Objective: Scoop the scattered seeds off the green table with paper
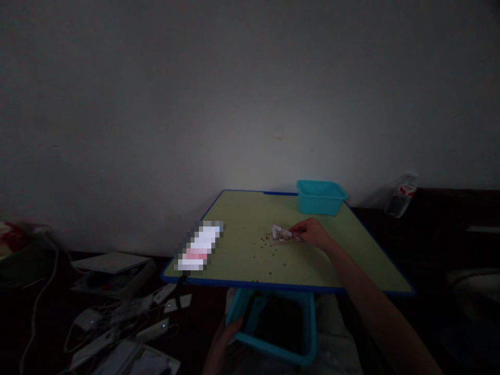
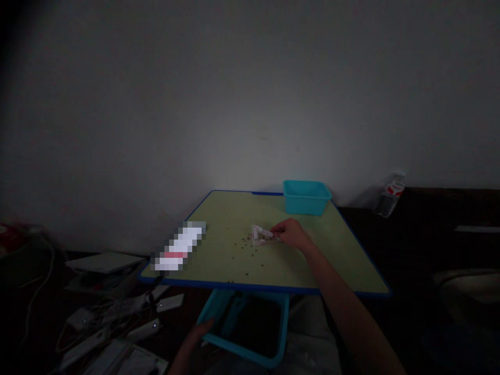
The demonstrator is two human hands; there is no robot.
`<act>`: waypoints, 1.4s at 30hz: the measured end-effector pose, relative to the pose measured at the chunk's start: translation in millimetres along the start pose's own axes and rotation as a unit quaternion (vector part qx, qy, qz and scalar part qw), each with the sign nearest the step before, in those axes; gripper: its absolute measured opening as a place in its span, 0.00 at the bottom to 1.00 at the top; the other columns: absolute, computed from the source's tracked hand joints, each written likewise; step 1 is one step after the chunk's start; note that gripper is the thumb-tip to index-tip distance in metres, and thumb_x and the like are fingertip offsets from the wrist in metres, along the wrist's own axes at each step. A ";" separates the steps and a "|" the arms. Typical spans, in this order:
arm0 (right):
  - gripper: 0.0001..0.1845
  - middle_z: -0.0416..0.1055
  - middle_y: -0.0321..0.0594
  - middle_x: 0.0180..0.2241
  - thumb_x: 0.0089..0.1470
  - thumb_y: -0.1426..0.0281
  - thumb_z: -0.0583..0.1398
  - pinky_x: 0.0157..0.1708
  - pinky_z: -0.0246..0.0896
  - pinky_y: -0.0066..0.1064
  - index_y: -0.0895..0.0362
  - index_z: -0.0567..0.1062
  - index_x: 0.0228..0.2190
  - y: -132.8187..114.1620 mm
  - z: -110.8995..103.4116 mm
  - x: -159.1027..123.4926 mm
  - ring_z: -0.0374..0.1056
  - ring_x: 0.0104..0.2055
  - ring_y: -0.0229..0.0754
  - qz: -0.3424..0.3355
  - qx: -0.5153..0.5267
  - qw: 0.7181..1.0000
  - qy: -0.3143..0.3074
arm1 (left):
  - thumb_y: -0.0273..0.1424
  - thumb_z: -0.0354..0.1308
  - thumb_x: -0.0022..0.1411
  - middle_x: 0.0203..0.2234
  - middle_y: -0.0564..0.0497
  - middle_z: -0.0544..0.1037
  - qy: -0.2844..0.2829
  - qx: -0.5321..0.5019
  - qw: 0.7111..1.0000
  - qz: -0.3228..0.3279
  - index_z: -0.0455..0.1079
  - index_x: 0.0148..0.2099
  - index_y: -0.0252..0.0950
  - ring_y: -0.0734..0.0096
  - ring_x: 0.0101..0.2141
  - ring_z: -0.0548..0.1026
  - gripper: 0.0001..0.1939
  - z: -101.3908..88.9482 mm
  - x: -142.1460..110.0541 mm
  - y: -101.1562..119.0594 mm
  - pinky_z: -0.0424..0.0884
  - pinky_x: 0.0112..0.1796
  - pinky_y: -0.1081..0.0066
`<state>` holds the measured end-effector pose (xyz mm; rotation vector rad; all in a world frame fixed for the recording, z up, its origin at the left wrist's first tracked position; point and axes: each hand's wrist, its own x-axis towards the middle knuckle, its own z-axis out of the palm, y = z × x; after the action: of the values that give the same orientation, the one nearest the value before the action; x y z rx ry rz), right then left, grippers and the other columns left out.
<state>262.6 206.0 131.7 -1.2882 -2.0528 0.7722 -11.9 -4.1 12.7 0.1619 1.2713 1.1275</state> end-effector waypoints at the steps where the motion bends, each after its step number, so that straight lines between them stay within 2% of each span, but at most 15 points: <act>1: 0.14 0.79 0.40 0.28 0.44 0.74 0.60 0.29 0.62 0.28 0.58 0.82 0.34 -0.1 -0.3 -0.2 0.72 0.30 0.43 0.002 -0.002 1.000 -0.001 | 0.37 0.65 0.46 0.32 0.43 0.82 0.000 -0.005 1.000 -0.001 0.65 0.57 0.36 0.42 0.43 0.76 0.34 -0.4 -0.5 -0.1 0.70 0.43 0.47; 7: 0.15 0.78 0.40 0.28 0.44 0.74 0.59 0.28 0.62 0.27 0.58 0.82 0.35 0.6 0.4 0.1 0.71 0.29 0.41 0.000 -0.008 1.000 -0.015 | 0.38 0.65 0.45 0.35 0.41 0.82 -0.006 -0.019 1.000 -0.004 0.60 0.61 0.36 0.42 0.44 0.75 0.40 -2.2 -0.9 -3.2 0.72 0.41 0.49; 12: 0.15 0.79 0.40 0.29 0.45 0.73 0.59 0.30 0.63 0.28 0.58 0.81 0.35 1.9 2.5 1.6 0.72 0.30 0.42 0.003 -0.006 1.000 -0.010 | 0.35 0.63 0.46 0.32 0.43 0.82 -0.009 -0.027 1.000 0.001 0.62 0.59 0.36 0.43 0.44 0.76 0.37 -2.5 3.1 -5.0 0.71 0.42 0.49; 16: 0.14 0.79 0.40 0.31 0.45 0.73 0.59 0.31 0.63 0.28 0.57 0.81 0.35 2.0 3.9 1.5 0.72 0.32 0.42 -0.001 -0.001 1.000 -0.009 | 0.37 0.62 0.48 0.35 0.42 0.81 -0.011 -0.015 1.000 0.012 0.63 0.58 0.38 0.45 0.41 0.77 0.33 -2.5 4.0 -5.7 0.70 0.42 0.48; 20: 0.14 0.78 0.38 0.28 0.46 0.72 0.59 0.28 0.61 0.27 0.57 0.81 0.35 -0.8 3.5 -0.3 0.71 0.29 0.40 -0.014 -0.028 0.999 -0.013 | 0.37 0.63 0.48 0.33 0.41 0.80 0.017 -0.011 1.000 -0.013 0.60 0.60 0.36 0.46 0.36 0.78 0.37 -1.4 2.5 -5.4 0.72 0.39 0.49; 23: 0.14 0.78 0.38 0.27 0.47 0.72 0.59 0.27 0.60 0.26 0.56 0.81 0.35 -4.1 3.3 -1.7 0.69 0.27 0.39 -0.025 -0.042 0.999 -0.017 | 0.36 0.63 0.49 0.34 0.41 0.80 0.007 -0.017 1.000 -0.017 0.60 0.60 0.36 0.48 0.34 0.78 0.36 -0.4 1.1 -4.2 0.72 0.38 0.51; 25: 0.14 0.78 0.37 0.27 0.47 0.73 0.58 0.28 0.61 0.27 0.56 0.81 0.36 -5.8 4.2 -2.0 0.70 0.28 0.40 -0.028 -0.043 0.999 -0.015 | 0.36 0.62 0.49 0.36 0.41 0.80 0.001 -0.019 1.000 -0.016 0.58 0.61 0.38 0.49 0.34 0.78 0.37 -0.3 0.7 -3.6 0.72 0.39 0.51; 29: 0.15 0.79 0.38 0.32 0.47 0.75 0.58 0.34 0.64 0.29 0.55 0.81 0.37 -6.6 8.9 -0.7 0.72 0.32 0.42 -0.039 -0.029 0.999 0.006 | 0.37 0.63 0.49 0.39 0.41 0.79 0.036 -0.016 0.999 -0.017 0.52 0.65 0.38 0.50 0.33 0.78 0.42 -0.6 1.4 -4.4 0.72 0.38 0.51; 31: 0.15 0.79 0.39 0.34 0.48 0.74 0.58 0.36 0.65 0.31 0.55 0.81 0.37 -6.4 11.6 0.0 0.73 0.34 0.43 -0.048 -0.020 0.999 0.014 | 0.37 0.63 0.49 0.37 0.42 0.79 0.035 -0.016 0.999 -0.017 0.54 0.64 0.38 0.52 0.31 0.78 0.41 0.1 1.5 -5.0 0.72 0.36 0.52; 35: 0.15 0.79 0.38 0.35 0.49 0.74 0.58 0.38 0.65 0.32 0.54 0.81 0.37 -7.9 14.8 -0.8 0.73 0.36 0.44 -0.059 -0.021 0.998 0.017 | 0.34 0.63 0.49 0.30 0.45 0.80 -0.004 -0.030 1.000 -0.004 0.57 0.62 0.38 0.56 0.27 0.77 0.38 2.4 1.0 -6.0 0.72 0.37 0.54; 39: 0.15 0.79 0.38 0.36 0.50 0.74 0.58 0.39 0.66 0.33 0.53 0.80 0.38 -10.4 16.4 -1.8 0.74 0.36 0.44 -0.055 -0.028 0.998 0.012 | 0.36 0.62 0.48 0.28 0.45 0.81 -0.045 -0.040 0.998 0.012 0.61 0.60 0.36 0.49 0.33 0.78 0.36 0.4 6.1 -8.0 0.71 0.38 0.55; 42: 0.15 0.79 0.38 0.37 0.51 0.74 0.58 0.40 0.66 0.33 0.52 0.80 0.38 -10.9 17.8 -1.1 0.73 0.37 0.44 -0.057 -0.020 0.998 0.011 | 0.35 0.63 0.47 0.26 0.45 0.80 -0.021 -0.017 0.999 0.021 0.66 0.55 0.33 0.49 0.32 0.78 0.32 -2.6 11.1 -8.9 0.71 0.37 0.54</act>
<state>243.7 198.2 127.8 -1.1852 -2.1142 0.6653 -10.2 -1.6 -1.4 0.1875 1.2155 1.1757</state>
